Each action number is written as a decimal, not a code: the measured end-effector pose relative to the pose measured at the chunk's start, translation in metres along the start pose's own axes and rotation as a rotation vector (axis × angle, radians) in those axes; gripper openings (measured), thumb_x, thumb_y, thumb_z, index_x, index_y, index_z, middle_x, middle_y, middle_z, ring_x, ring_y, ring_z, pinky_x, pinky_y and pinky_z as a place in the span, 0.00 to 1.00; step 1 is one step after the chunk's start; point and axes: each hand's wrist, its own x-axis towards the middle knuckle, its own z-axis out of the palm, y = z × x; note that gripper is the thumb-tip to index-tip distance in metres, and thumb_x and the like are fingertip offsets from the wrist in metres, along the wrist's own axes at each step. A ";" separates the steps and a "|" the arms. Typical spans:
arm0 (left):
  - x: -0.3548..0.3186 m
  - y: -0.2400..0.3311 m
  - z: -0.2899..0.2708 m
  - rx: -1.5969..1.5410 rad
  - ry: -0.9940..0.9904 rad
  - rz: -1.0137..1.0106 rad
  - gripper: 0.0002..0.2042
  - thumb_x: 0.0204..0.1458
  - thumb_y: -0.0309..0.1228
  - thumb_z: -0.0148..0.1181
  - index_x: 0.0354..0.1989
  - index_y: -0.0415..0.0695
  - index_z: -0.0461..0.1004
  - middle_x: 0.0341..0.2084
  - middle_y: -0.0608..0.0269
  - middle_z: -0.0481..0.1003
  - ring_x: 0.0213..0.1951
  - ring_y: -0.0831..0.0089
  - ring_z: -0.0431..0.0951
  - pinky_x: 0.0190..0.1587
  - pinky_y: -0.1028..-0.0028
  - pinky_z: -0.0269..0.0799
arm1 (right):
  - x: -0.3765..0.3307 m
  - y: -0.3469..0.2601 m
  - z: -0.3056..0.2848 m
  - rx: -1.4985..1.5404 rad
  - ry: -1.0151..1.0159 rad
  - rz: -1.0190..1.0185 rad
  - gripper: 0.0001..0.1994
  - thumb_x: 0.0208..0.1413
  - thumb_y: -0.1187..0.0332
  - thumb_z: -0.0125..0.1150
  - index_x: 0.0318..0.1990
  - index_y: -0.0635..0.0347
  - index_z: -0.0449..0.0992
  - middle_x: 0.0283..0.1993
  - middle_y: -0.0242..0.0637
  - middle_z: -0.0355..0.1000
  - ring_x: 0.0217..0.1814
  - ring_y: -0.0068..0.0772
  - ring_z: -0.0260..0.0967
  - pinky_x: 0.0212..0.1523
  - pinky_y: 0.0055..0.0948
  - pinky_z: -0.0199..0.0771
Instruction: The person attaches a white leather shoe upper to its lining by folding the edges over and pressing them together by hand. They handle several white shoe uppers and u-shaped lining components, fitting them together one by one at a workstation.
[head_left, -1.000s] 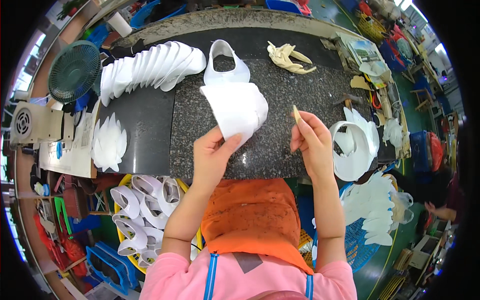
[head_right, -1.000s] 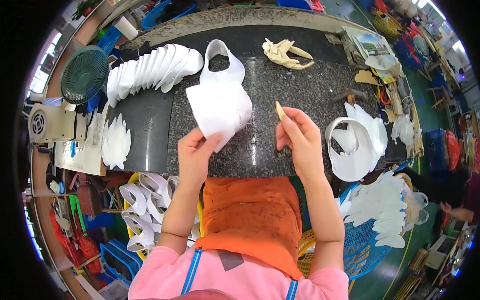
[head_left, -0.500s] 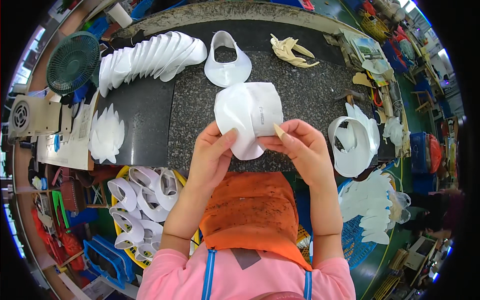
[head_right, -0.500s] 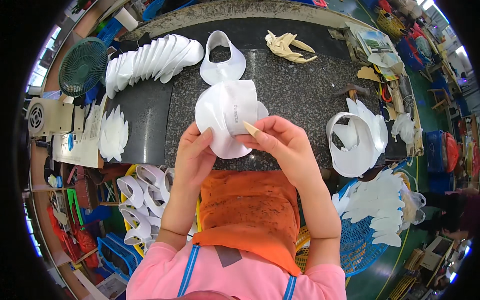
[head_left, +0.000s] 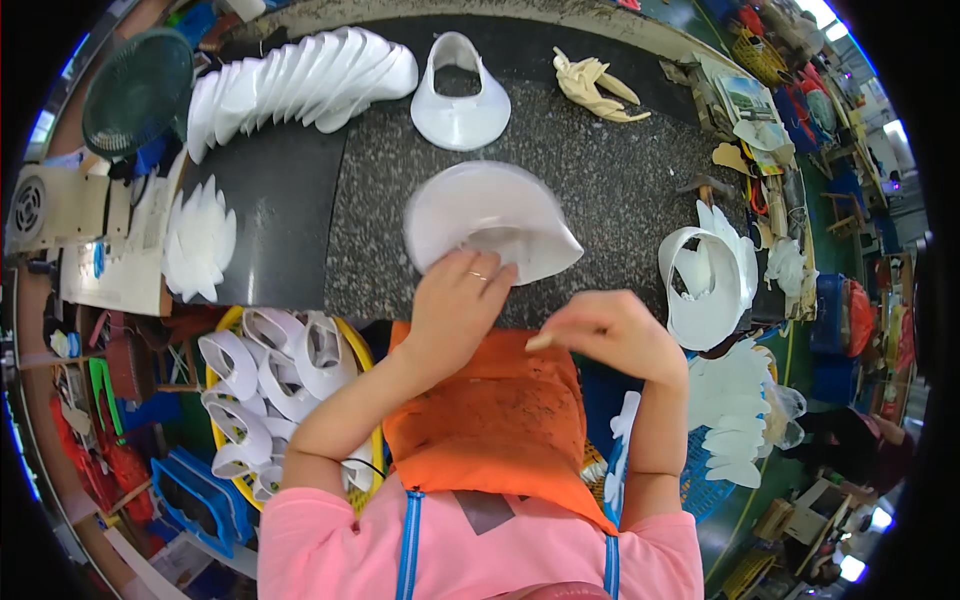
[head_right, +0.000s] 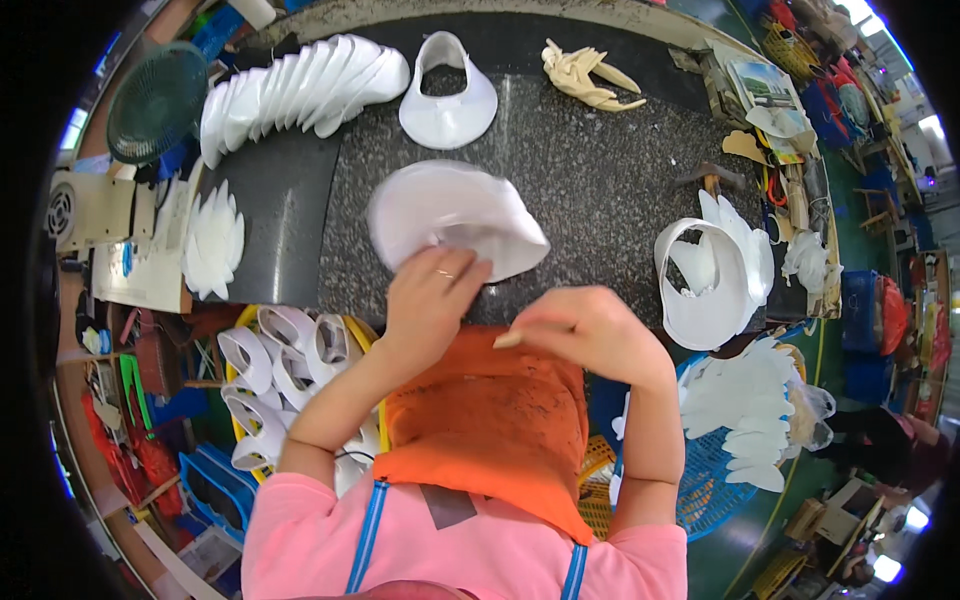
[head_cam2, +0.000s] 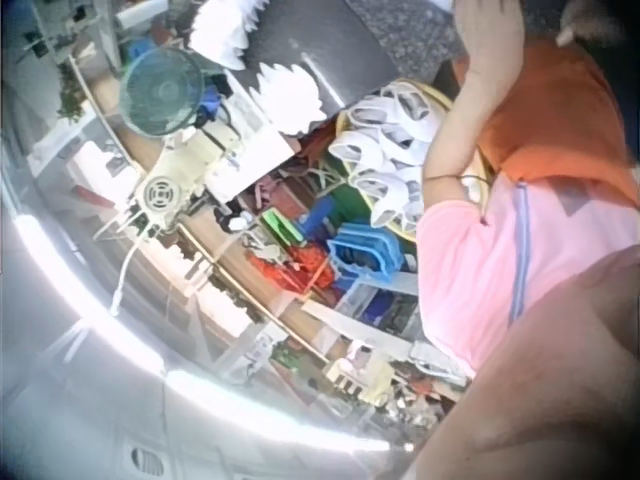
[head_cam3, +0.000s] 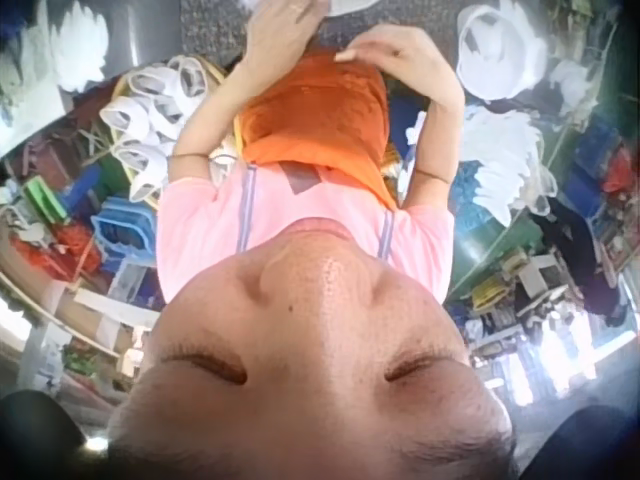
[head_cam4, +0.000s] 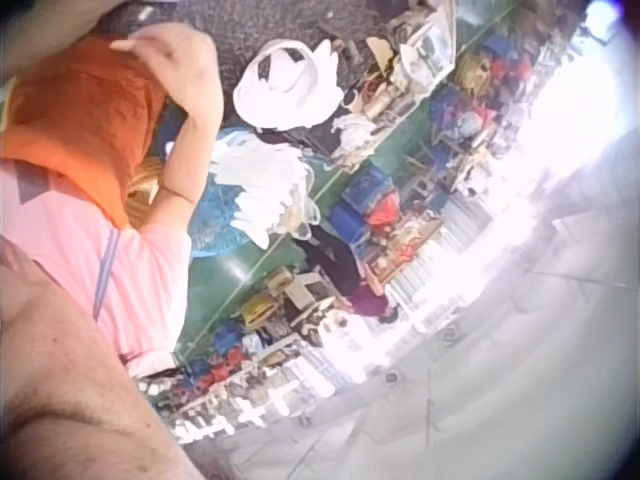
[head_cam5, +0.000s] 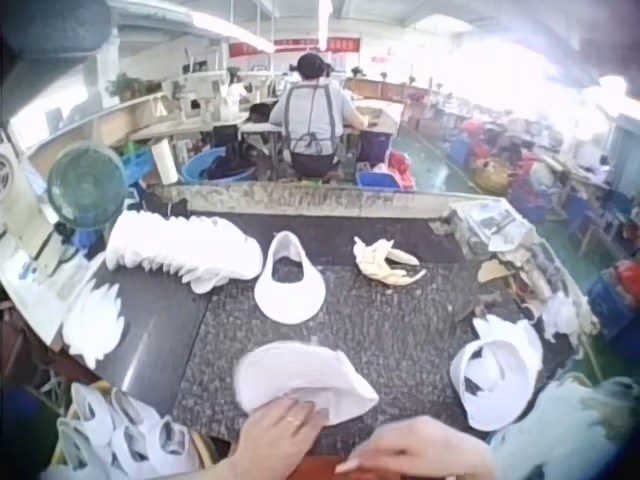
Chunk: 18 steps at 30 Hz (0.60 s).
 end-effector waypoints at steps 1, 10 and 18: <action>-0.005 0.008 0.009 0.024 -0.105 0.013 0.18 0.43 0.28 0.54 0.46 0.38 0.73 0.42 0.56 0.73 0.44 0.60 0.74 0.47 0.64 0.71 | -0.002 -0.010 0.002 0.074 -0.070 -0.023 0.06 0.51 0.73 0.63 0.37 0.62 0.81 0.32 0.38 0.76 0.33 0.35 0.75 0.35 0.27 0.74; -0.005 0.022 0.010 0.091 -0.090 0.075 0.20 0.43 0.26 0.54 0.46 0.30 0.71 0.43 0.48 0.71 0.47 0.56 0.73 0.49 0.64 0.71 | 0.063 0.002 0.020 -0.332 0.298 0.056 0.06 0.54 0.70 0.56 0.29 0.64 0.73 0.30 0.48 0.72 0.33 0.53 0.71 0.35 0.43 0.71; -0.013 0.022 0.001 0.050 -0.176 0.087 0.19 0.44 0.27 0.54 0.44 0.27 0.74 0.43 0.44 0.69 0.48 0.54 0.72 0.52 0.64 0.69 | 0.074 -0.008 0.034 -0.677 0.256 0.141 0.06 0.52 0.67 0.59 0.32 0.58 0.79 0.30 0.40 0.75 0.31 0.44 0.74 0.32 0.39 0.73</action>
